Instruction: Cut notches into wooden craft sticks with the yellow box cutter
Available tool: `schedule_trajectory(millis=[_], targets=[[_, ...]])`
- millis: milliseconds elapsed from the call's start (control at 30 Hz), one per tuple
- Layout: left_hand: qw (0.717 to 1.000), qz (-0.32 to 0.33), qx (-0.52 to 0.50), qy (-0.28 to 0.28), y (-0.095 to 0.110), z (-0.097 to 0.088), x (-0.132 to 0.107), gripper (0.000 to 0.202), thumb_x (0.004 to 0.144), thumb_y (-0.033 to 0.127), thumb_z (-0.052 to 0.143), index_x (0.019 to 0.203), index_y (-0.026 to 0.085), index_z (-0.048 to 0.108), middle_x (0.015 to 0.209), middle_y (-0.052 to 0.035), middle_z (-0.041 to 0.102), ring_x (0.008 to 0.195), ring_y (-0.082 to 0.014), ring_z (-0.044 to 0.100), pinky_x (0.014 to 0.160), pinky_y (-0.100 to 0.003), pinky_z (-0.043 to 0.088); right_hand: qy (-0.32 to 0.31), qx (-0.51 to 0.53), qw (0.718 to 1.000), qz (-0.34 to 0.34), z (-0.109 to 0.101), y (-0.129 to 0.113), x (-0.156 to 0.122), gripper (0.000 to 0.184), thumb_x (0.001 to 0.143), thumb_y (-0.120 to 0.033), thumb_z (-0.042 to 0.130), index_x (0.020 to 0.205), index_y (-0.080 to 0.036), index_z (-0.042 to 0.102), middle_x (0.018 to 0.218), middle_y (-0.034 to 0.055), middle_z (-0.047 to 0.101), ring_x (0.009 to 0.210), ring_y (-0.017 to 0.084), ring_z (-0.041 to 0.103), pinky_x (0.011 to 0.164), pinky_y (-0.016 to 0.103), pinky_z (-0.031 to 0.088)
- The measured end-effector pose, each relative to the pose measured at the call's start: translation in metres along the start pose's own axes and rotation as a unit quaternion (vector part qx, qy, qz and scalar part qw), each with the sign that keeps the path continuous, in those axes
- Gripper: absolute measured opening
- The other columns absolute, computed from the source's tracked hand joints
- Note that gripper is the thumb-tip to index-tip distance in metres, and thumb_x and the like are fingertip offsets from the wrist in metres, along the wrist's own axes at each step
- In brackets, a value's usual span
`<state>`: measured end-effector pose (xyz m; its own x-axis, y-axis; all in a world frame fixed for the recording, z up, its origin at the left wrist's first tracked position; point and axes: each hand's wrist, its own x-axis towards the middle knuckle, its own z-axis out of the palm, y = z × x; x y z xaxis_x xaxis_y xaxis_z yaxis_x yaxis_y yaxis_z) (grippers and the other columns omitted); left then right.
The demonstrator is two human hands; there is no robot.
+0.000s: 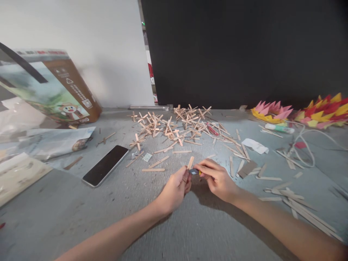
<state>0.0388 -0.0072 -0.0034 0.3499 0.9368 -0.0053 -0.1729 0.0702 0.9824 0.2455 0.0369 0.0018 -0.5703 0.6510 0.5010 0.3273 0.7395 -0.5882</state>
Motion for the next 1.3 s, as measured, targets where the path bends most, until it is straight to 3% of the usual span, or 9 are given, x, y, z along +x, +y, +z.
schedule_trajectory(millis=[267,467,633,733,833,900,967,1133,1300], targets=[[0.998,0.012,0.061,-0.014,0.002,-0.002,0.002,0.045,0.106,0.062,0.042,0.085,0.022,0.041,0.065,0.0088,0.033,0.054,-0.0081,0.028,0.053,-0.023,0.026,0.001,-0.016,1.0,-0.019,0.0,-0.003,0.001,0.05,0.101,-0.002,0.043,0.138,-0.026,0.065,0.105,0.0082,0.068,0.092,0.021,0.061,0.079,0.035,0.054],[1.0,0.001,0.026,-0.001,0.007,0.001,-0.002,0.047,0.107,0.063,0.037,0.081,0.024,0.037,0.063,0.009,0.032,0.053,-0.0091,0.029,0.053,-0.024,0.028,0.003,-0.051,0.998,-0.021,0.0,-0.003,0.002,0.043,0.101,-0.003,0.044,0.134,-0.022,0.063,0.105,0.0089,0.067,0.093,0.022,0.061,0.082,0.037,0.053],[0.988,0.041,0.144,0.031,0.012,-0.007,-0.001,0.044,0.11,0.051,0.039,0.083,0.019,0.055,0.075,0.0005,0.052,0.067,-0.0126,0.047,0.067,-0.026,0.039,0.005,-0.083,0.996,-0.025,-0.004,-0.005,0.001,0.039,0.103,-0.005,0.044,0.134,-0.022,0.061,0.104,0.0086,0.066,0.09,0.021,0.061,0.082,0.037,0.052],[0.975,0.073,0.2,0.057,0.013,-0.013,0.003,0.04,0.105,0.046,0.051,0.08,0.017,0.062,0.084,-0.0024,0.054,0.075,-0.0147,0.053,0.071,-0.028,0.042,-0.006,-0.115,0.993,-0.021,-0.007,-0.006,0.0,0.035,0.103,-0.008,0.045,0.13,-0.021,0.063,0.101,0.0084,0.067,0.089,0.021,0.061,0.081,0.037,0.053],[0.978,0.066,0.186,0.067,0.013,-0.017,0.005,0.024,0.102,0.038,0.058,0.111,0.018,0.066,0.081,-0.0004,0.057,0.074,-0.0155,0.057,0.072,-0.028,0.046,-0.035,-0.148,0.988,-0.007,-0.01,-0.005,-0.002,0.03,0.105,-0.011,0.045,0.124,-0.02,0.067,0.098,0.0088,0.068,0.089,0.022,0.063,0.079,0.036,0.053],[0.978,0.063,0.188,0.073,0.013,-0.019,0.005,0.047,0.099,0.031,0.061,0.144,0.02,0.051,0.079,0.0018,0.059,0.073,-0.016,0.06,0.074,-0.029,0.048,-0.052,-0.167,0.985,0.0,-0.012,-0.005,-0.001,0.028,0.106,-0.014,0.045,0.121,-0.019,0.068,0.1,0.0095,0.07,0.09,0.023,0.065,0.079,0.037,0.053],[0.973,0.057,0.216,0.062,0.014,-0.022,0.006,0.062,0.099,0.026,0.06,0.157,0.023,0.039,0.077,0.0032,0.06,0.072,-0.0162,0.06,0.076,-0.03,0.048,-0.068,-0.18,0.981,0.009,-0.016,-0.006,0.002,0.028,0.107,-0.018,0.045,0.121,-0.019,0.069,0.101,0.0097,0.073,0.091,0.023,0.068,0.08,0.037,0.053],[0.918,0.056,0.391,0.029,0.017,-0.027,0.01,0.048,0.097,0.018,0.061,0.144,0.023,0.061,0.081,-0.0024,0.067,0.093,-0.0239,0.059,0.092,-0.041,0.047,-0.157,-0.193,0.962,0.115,-0.035,-0.014,0.014,0.03,0.112,-0.03,0.04,0.114,-0.023,0.069,0.102,0.008,0.076,0.089,0.024,0.073,0.074,0.035,0.051],[0.847,0.042,0.529,0.047,0.023,-0.034,0.012,0.056,0.088,0.038,0.08,0.14,0.021,0.065,0.114,-0.0122,0.066,0.118,-0.035,0.051,0.103,-0.053,0.044,-0.22,-0.161,0.951,0.143,-0.052,-0.023,0.004,0.024,0.108,-0.029,0.049,0.128,-0.024,0.061,0.098,0.0085,0.078,0.072,0.02,0.073,0.056,0.029,0.043]])
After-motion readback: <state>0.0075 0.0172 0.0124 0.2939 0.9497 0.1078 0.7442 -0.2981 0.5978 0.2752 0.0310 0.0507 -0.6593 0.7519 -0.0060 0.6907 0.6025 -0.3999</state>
